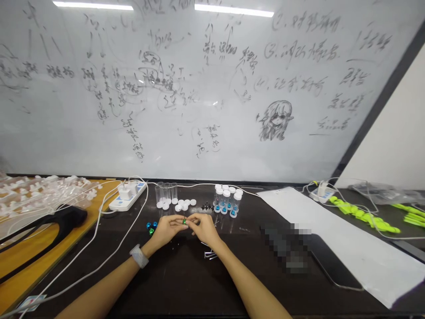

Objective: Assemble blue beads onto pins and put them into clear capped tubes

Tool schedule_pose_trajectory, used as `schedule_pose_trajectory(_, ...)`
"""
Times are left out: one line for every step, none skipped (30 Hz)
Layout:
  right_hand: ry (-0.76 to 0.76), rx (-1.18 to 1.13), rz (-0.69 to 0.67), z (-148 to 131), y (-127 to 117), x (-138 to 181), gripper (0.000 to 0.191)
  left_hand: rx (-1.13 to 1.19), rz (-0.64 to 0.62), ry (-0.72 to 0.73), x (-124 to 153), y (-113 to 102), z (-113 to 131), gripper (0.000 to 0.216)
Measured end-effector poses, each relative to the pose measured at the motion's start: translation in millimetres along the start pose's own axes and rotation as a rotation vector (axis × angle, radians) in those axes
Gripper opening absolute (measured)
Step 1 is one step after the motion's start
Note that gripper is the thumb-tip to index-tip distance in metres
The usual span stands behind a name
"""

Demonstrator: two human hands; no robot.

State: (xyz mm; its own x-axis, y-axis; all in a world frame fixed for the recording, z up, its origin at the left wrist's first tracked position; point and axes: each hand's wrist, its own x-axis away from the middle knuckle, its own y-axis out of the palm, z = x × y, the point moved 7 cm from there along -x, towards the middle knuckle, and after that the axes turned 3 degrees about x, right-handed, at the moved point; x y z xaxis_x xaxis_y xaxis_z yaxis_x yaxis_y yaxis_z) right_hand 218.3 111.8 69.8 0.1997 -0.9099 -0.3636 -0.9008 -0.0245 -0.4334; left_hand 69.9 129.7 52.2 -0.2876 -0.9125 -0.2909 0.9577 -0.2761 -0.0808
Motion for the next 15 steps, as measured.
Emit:
schedule_pose_trajectory(0.023, -0.042, -0.004, 2, 0, -1, 0.03, 0.003, 0.003, 0.0, 0, 0, 0, 0.03)
schedule_pose_trajectory(0.043, -0.081, -0.009, 4, 0, -1, 0.034, 0.005, 0.005, 0.001, 0, 0, 0, 0.031)
schedule_pose_trajectory(0.059, -0.117, -0.015, 6, 0, -2, 0.037, 0.007, 0.008, 0.003, 0, 0, -1, 0.031)
schedule_pose_trajectory(0.072, -0.152, -0.023, 7, 1, -2, 0.039, 0.008, 0.009, 0.004, 0, 0, -1, 0.032)
schedule_pose_trajectory(0.084, -0.184, -0.029, 8, 1, -3, 0.041, 0.009, 0.01, 0.004, 0, 0, -1, 0.032)
schedule_pose_trajectory(0.094, -0.215, -0.034, 9, 2, -4, 0.042, 0.01, 0.009, 0.004, 0, 0, -1, 0.032)
schedule_pose_trajectory(0.103, -0.244, -0.037, 10, 2, -4, 0.043, 0.013, 0.009, 0.003, 0, 0, 0, 0.032)
schedule_pose_trajectory(0.112, -0.271, -0.038, 11, 3, -4, 0.043, 0.014, 0.009, 0.003, 0, 1, 0, 0.032)
schedule_pose_trajectory(0.121, -0.291, -0.037, 12, 3, -5, 0.043, 0.015, 0.008, 0.004, 0, 1, 0, 0.032)
schedule_pose_trajectory(0.127, -0.304, -0.035, 13, 4, -5, 0.043, 0.015, 0.007, 0.005, 0, 1, 1, 0.032)
schedule_pose_trajectory(0.129, -0.308, -0.033, 13, 4, -4, 0.043, 0.015, 0.007, 0.006, 0, 1, 1, 0.032)
schedule_pose_trajectory(0.126, -0.298, -0.033, 13, 4, -4, 0.042, 0.016, 0.006, 0.005, 0, 1, 2, 0.032)
schedule_pose_trajectory(0.115, -0.274, -0.031, 12, 4, -3, 0.04, 0.018, 0.001, 0.003, 0, 2, 2, 0.032)
schedule_pose_trajectory(0.099, -0.239, -0.032, 10, 3, -3, 0.037, 0.021, -0.005, 0.0, 0, 2, 2, 0.033)
schedule_pose_trajectory(0.08, -0.196, -0.033, 8, 3, -2, 0.034, 0.023, -0.012, -0.002, 0, 3, 3, 0.033)
